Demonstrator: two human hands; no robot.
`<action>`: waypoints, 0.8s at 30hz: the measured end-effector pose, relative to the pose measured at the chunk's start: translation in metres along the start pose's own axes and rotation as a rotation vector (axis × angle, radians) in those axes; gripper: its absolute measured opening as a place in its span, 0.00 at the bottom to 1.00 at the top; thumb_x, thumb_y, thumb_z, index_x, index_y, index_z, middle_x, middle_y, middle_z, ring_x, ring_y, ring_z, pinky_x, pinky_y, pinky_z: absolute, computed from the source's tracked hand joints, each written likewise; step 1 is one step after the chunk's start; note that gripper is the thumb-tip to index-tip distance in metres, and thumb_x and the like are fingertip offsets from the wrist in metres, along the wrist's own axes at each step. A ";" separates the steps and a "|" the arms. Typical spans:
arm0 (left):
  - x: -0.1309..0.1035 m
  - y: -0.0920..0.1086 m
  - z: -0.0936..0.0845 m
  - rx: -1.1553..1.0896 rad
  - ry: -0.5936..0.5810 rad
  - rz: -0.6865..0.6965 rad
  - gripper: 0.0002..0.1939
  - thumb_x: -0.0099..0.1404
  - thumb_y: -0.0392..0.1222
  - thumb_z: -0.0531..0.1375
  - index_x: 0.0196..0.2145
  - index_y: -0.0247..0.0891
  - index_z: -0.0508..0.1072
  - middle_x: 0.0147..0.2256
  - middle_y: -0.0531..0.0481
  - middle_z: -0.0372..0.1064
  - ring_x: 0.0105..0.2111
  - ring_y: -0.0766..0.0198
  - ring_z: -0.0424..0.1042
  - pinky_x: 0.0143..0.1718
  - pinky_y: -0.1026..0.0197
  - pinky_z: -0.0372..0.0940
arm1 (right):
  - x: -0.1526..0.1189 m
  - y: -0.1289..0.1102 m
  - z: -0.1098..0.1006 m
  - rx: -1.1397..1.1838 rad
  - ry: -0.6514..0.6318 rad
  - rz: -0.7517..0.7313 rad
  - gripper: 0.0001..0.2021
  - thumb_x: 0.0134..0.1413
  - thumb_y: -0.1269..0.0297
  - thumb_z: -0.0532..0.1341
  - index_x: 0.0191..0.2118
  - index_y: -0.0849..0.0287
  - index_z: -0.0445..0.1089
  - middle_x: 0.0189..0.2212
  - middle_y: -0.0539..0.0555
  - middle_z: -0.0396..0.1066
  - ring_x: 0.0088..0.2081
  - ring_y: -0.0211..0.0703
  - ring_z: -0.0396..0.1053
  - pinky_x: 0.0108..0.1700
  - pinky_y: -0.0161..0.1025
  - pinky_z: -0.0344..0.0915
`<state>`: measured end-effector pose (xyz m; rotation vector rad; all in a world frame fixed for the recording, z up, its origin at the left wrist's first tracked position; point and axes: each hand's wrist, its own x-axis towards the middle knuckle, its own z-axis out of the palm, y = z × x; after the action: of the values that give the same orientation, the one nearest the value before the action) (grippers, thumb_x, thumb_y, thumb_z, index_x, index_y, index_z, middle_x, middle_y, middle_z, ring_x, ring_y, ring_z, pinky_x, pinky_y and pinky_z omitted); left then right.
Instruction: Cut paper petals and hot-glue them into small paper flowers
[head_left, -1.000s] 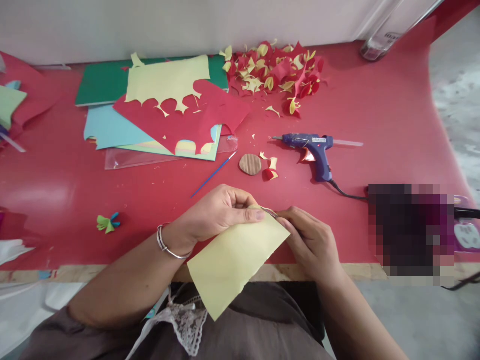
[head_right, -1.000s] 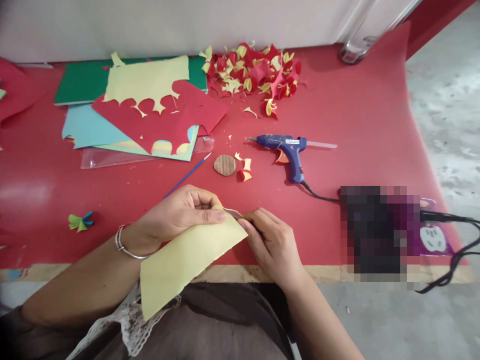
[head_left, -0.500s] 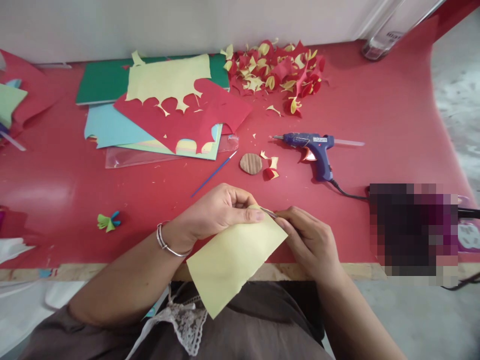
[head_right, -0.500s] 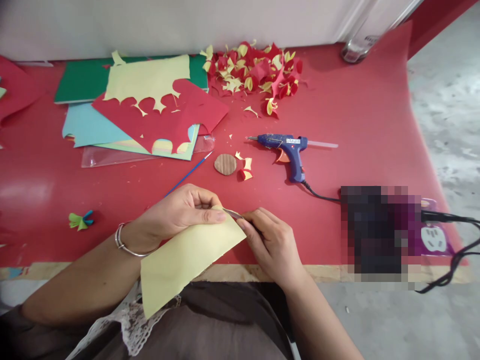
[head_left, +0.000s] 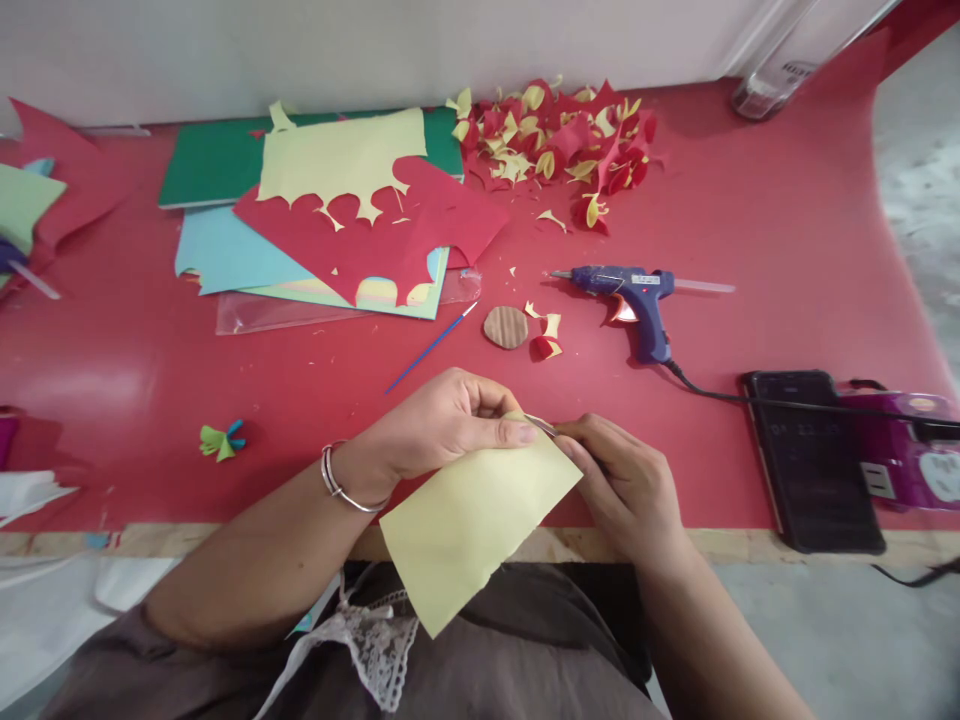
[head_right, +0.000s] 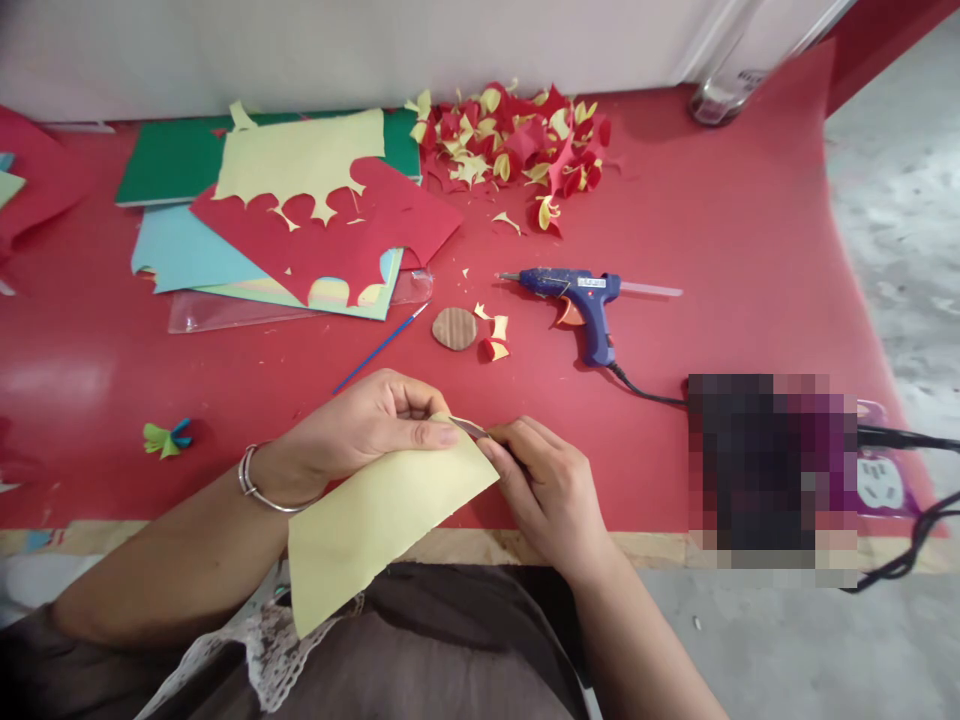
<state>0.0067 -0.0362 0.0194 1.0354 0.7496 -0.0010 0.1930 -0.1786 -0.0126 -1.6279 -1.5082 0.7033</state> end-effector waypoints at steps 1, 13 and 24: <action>0.000 0.000 0.000 0.001 -0.002 0.002 0.21 0.61 0.53 0.75 0.28 0.34 0.75 0.25 0.56 0.67 0.23 0.73 0.63 0.23 0.70 0.58 | 0.000 0.000 0.000 0.002 0.001 0.004 0.13 0.75 0.60 0.58 0.38 0.56 0.76 0.29 0.52 0.75 0.29 0.39 0.72 0.33 0.36 0.68; 0.001 0.000 0.000 0.012 -0.007 0.001 0.21 0.60 0.54 0.76 0.28 0.34 0.75 0.25 0.55 0.66 0.23 0.73 0.63 0.22 0.70 0.57 | 0.000 0.000 0.000 0.010 0.002 -0.018 0.12 0.75 0.63 0.58 0.37 0.56 0.75 0.28 0.50 0.73 0.28 0.39 0.70 0.32 0.35 0.67; 0.001 -0.003 0.000 -0.042 -0.037 -0.011 0.21 0.63 0.54 0.75 0.29 0.33 0.75 0.25 0.55 0.67 0.23 0.74 0.63 0.22 0.71 0.59 | 0.000 -0.001 0.000 -0.001 0.008 -0.025 0.11 0.75 0.64 0.59 0.38 0.56 0.75 0.29 0.50 0.74 0.29 0.39 0.72 0.33 0.35 0.67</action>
<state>0.0061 -0.0375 0.0168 0.9891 0.7184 -0.0137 0.1923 -0.1786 -0.0119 -1.6082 -1.5209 0.6813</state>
